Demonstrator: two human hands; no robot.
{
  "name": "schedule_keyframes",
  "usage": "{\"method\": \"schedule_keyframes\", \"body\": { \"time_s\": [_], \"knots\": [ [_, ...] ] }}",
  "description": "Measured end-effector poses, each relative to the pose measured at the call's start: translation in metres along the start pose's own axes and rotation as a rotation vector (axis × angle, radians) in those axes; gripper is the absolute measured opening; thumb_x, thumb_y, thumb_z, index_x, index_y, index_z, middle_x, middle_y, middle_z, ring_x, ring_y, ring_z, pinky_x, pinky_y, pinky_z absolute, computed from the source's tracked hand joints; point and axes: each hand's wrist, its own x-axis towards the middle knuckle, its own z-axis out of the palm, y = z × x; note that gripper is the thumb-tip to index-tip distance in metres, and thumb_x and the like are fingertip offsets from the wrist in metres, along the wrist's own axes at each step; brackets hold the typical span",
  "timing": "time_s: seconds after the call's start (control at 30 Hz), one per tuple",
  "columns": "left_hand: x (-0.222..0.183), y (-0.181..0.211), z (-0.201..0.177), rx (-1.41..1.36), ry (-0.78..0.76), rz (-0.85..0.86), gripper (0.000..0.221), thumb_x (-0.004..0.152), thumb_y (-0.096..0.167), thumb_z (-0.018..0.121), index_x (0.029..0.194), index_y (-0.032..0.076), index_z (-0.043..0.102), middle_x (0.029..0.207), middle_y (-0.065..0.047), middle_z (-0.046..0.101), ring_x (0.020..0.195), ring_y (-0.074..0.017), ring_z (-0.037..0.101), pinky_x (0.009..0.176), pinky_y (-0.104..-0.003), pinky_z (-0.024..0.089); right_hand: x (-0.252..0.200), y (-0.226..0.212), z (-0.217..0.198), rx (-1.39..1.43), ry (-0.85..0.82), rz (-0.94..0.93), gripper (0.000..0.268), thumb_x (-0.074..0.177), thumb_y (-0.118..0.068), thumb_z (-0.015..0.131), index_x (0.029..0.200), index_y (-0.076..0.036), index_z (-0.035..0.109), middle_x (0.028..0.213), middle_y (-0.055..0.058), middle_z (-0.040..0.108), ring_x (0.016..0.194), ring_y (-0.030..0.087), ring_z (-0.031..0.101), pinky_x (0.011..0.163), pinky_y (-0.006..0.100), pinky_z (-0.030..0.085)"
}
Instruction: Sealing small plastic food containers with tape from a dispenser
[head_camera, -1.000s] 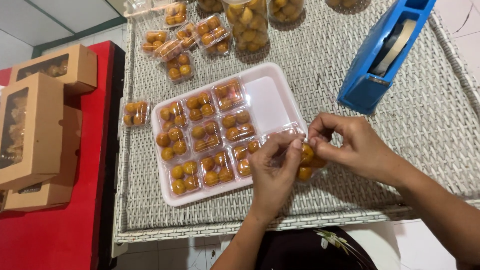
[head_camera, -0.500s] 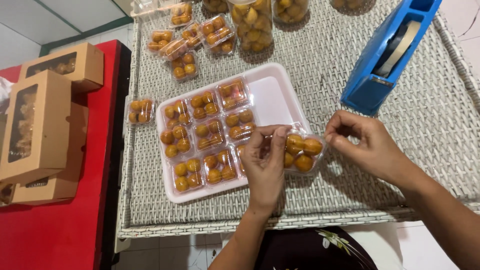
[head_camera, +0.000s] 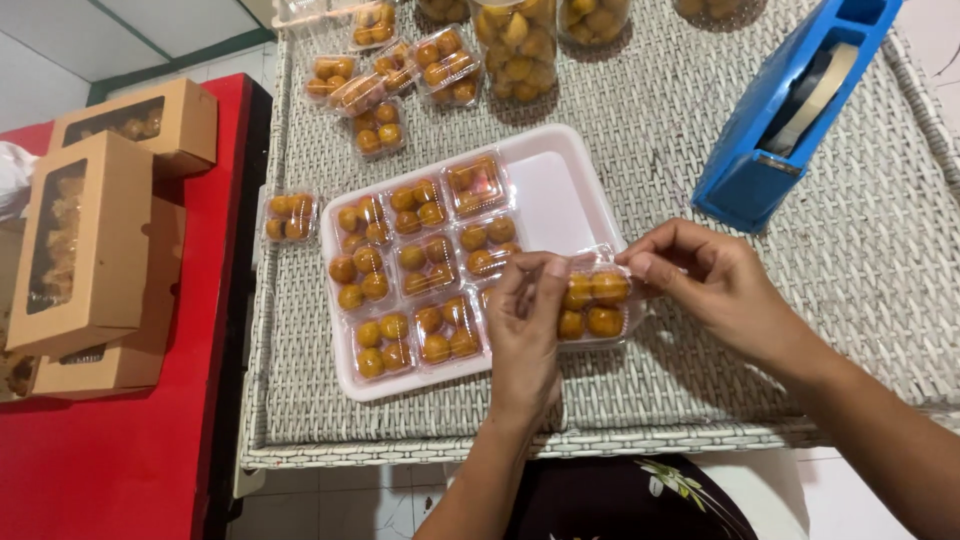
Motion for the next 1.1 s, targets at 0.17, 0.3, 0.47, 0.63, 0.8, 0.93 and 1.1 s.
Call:
{"method": "schedule_keyframes", "body": {
  "time_s": [0.17, 0.3, 0.47, 0.63, 0.8, 0.93, 1.1],
  "knots": [
    [-0.004, 0.000, 0.006, -0.041, 0.055, 0.171, 0.010, 0.102, 0.020, 0.063, 0.099, 0.010, 0.065, 0.101, -0.013, 0.076, 0.088, -0.0222, 0.073, 0.070, -0.036, 0.065, 0.000, 0.004, 0.007, 0.086, 0.020, 0.013, 0.015, 0.095, -0.010, 0.066, 0.101, 0.001, 0.072, 0.095, 0.010, 0.073, 0.088, 0.018, 0.071, 0.082, 0.029, 0.062],
    [-0.009, 0.000, 0.016, -0.096, 0.199, 0.193, 0.010, 0.103, 0.018, 0.063, 0.097, 0.011, 0.065, 0.098, -0.014, 0.074, 0.088, -0.0214, 0.071, 0.076, -0.035, 0.061, 0.000, 0.012, 0.014, 0.002, 0.062, -0.045, 0.009, 0.092, -0.008, 0.070, 0.095, 0.001, 0.071, 0.081, 0.009, 0.069, 0.077, 0.014, 0.065, 0.070, 0.029, 0.058],
    [-0.007, 0.021, 0.026, -0.218, 0.448, 0.210, 0.006, 0.102, 0.019, 0.064, 0.098, 0.014, 0.063, 0.095, -0.009, 0.075, 0.087, -0.0171, 0.072, 0.081, -0.033, 0.060, -0.009, 0.017, 0.030, -0.017, 0.073, -0.030, 0.007, 0.083, -0.001, 0.074, 0.086, 0.005, 0.073, 0.068, 0.016, 0.070, 0.069, 0.019, 0.067, 0.066, 0.034, 0.061],
    [-0.004, 0.025, 0.024, -0.262, 0.482, 0.199, 0.008, 0.101, 0.016, 0.064, 0.095, 0.012, 0.064, 0.092, -0.011, 0.076, 0.085, -0.0201, 0.074, 0.077, -0.036, 0.064, -0.005, -0.007, 0.032, 0.014, 0.091, -0.071, 0.012, 0.092, -0.004, 0.068, 0.099, 0.004, 0.073, 0.075, 0.014, 0.071, 0.076, 0.019, 0.065, 0.072, 0.034, 0.060],
    [-0.007, 0.025, 0.027, -0.229, 0.477, 0.200, 0.008, 0.100, 0.017, 0.065, 0.095, 0.011, 0.066, 0.092, -0.013, 0.077, 0.084, -0.0224, 0.075, 0.076, -0.039, 0.066, 0.014, -0.002, 0.032, 0.041, 0.066, -0.130, 0.009, 0.090, -0.005, 0.071, 0.093, 0.002, 0.072, 0.072, 0.007, 0.064, 0.071, 0.013, 0.059, 0.066, 0.027, 0.053],
    [-0.008, 0.022, 0.026, -0.253, 0.496, 0.201, 0.007, 0.100, 0.014, 0.065, 0.095, 0.010, 0.066, 0.090, -0.013, 0.077, 0.083, -0.0219, 0.076, 0.075, -0.038, 0.065, 0.020, 0.005, 0.036, 0.004, 0.036, -0.128, 0.007, 0.085, -0.004, 0.072, 0.088, 0.002, 0.072, 0.065, 0.007, 0.062, 0.065, 0.014, 0.058, 0.060, 0.027, 0.051],
    [-0.008, 0.024, 0.023, -0.236, 0.531, 0.166, 0.008, 0.101, 0.016, 0.065, 0.094, 0.012, 0.066, 0.090, -0.009, 0.076, 0.080, -0.0170, 0.072, 0.071, -0.033, 0.064, 0.015, 0.007, 0.037, -0.048, 0.016, -0.110, 0.004, 0.083, -0.003, 0.070, 0.082, 0.001, 0.071, 0.060, 0.007, 0.060, 0.060, 0.015, 0.057, 0.056, 0.028, 0.049]
  ]
}}
